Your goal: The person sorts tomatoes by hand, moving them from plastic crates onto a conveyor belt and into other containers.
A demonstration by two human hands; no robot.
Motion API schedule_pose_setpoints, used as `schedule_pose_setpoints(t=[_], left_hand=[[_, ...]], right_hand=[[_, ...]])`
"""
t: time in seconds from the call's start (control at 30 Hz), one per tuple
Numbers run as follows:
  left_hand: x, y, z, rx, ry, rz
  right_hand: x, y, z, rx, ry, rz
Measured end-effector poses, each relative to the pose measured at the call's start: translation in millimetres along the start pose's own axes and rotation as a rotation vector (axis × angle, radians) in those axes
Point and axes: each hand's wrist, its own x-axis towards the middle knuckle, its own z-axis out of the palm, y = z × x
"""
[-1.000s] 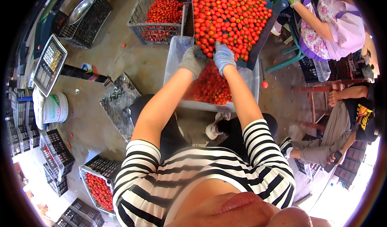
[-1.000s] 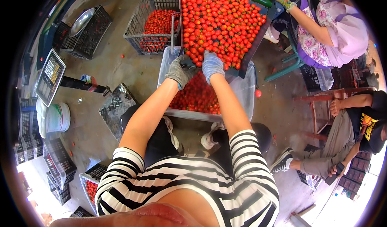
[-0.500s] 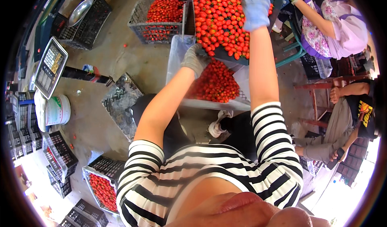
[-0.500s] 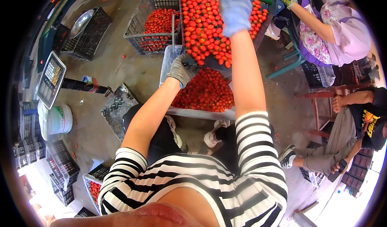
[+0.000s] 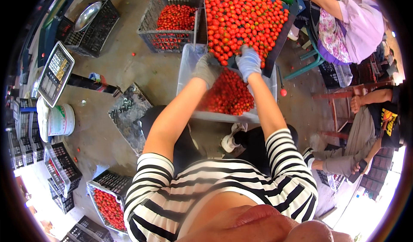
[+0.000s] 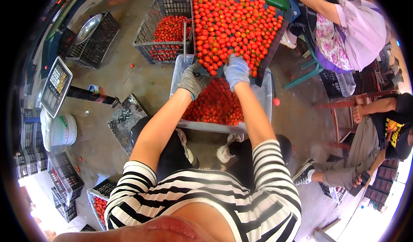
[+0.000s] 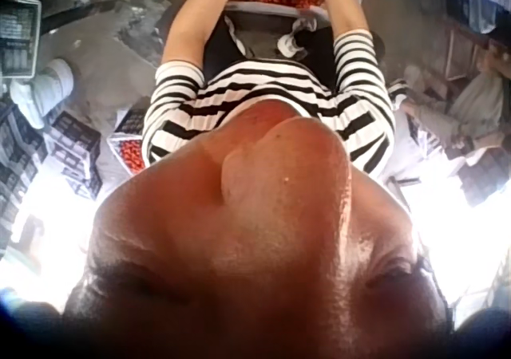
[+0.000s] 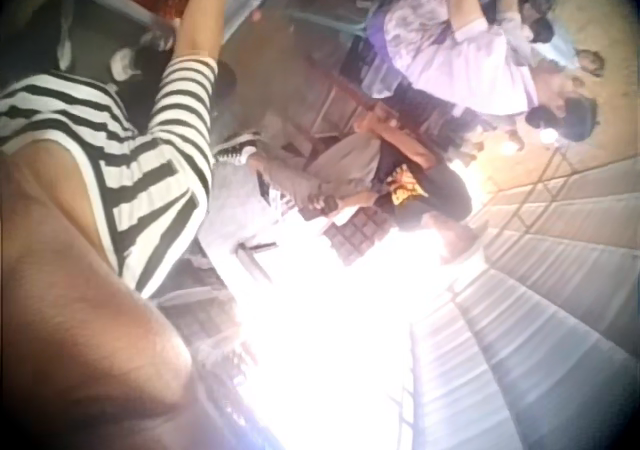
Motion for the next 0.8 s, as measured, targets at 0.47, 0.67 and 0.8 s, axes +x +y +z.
schedule_pose_setpoints(t=[0.47, 0.67, 0.8], left_hand=[[15.0, -2.5, -3.1, -0.051, -0.018, -0.025], [23.3, 2.4, -18.5, -0.135, 0.008, 0.004], [26.3, -3.4, -24.2, 0.182, 0.112, 0.023]], right_hand=[[33.0, -62.9, 3.6, 0.332, 0.101, -0.252], [-12.8, -44.8, 56.4, -0.046, 0.136, -0.470], [-42.5, -18.8, 66.1, 0.044, -0.080, -0.209]])
